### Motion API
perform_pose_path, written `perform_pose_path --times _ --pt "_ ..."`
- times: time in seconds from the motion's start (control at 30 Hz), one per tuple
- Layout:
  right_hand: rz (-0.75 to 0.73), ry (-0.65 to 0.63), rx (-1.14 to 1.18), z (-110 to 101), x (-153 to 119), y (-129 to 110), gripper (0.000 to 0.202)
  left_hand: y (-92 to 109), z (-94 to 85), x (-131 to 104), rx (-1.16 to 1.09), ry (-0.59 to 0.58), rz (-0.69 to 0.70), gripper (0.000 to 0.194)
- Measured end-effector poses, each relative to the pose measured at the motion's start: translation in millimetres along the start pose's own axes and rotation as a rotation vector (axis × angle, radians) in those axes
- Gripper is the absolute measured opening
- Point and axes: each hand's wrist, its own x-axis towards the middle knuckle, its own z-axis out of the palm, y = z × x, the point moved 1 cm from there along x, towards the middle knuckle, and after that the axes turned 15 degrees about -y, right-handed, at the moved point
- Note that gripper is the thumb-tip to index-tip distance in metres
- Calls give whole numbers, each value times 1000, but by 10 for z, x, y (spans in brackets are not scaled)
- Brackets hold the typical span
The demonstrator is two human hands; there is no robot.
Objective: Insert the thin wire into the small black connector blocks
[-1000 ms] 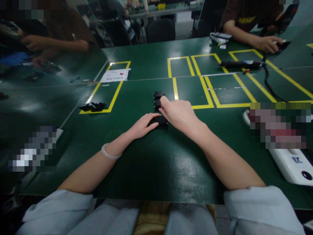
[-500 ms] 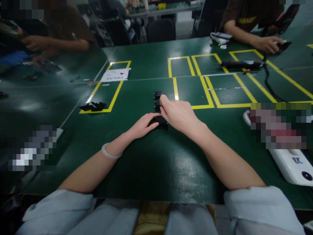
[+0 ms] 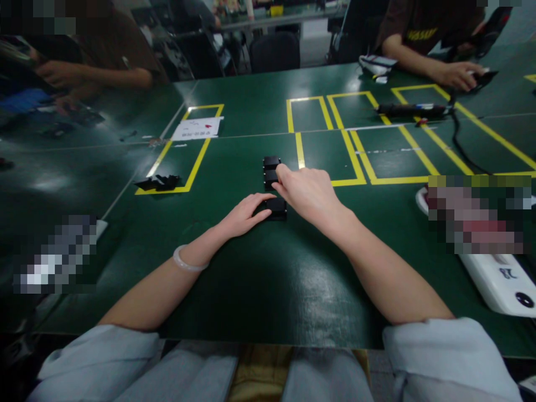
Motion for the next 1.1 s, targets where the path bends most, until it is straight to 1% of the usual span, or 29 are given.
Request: perform_pose_path --times 0.3,0.47,0.57,0.8,0.97,1.1 --pt "-32 3 26 12 -9 -2 31 0 -1 6 4 2 16 45" --pt "-89 4 39 9 -27 -1 30 -12 4 8 8 0 14 45" --pt "-77 -1 21 5 -26 3 32 -9 1 5 5 -3 10 45" --pt "1 1 0 -4 1 30 31 -1 -5 -1 -1 -6 10 45" --pt "-13 -11 26 11 7 36 31 -8 -2 -1 -2 0 15 45" --pt "-50 5 71 9 -14 40 29 -6 -2 1 -3 -1 11 46"
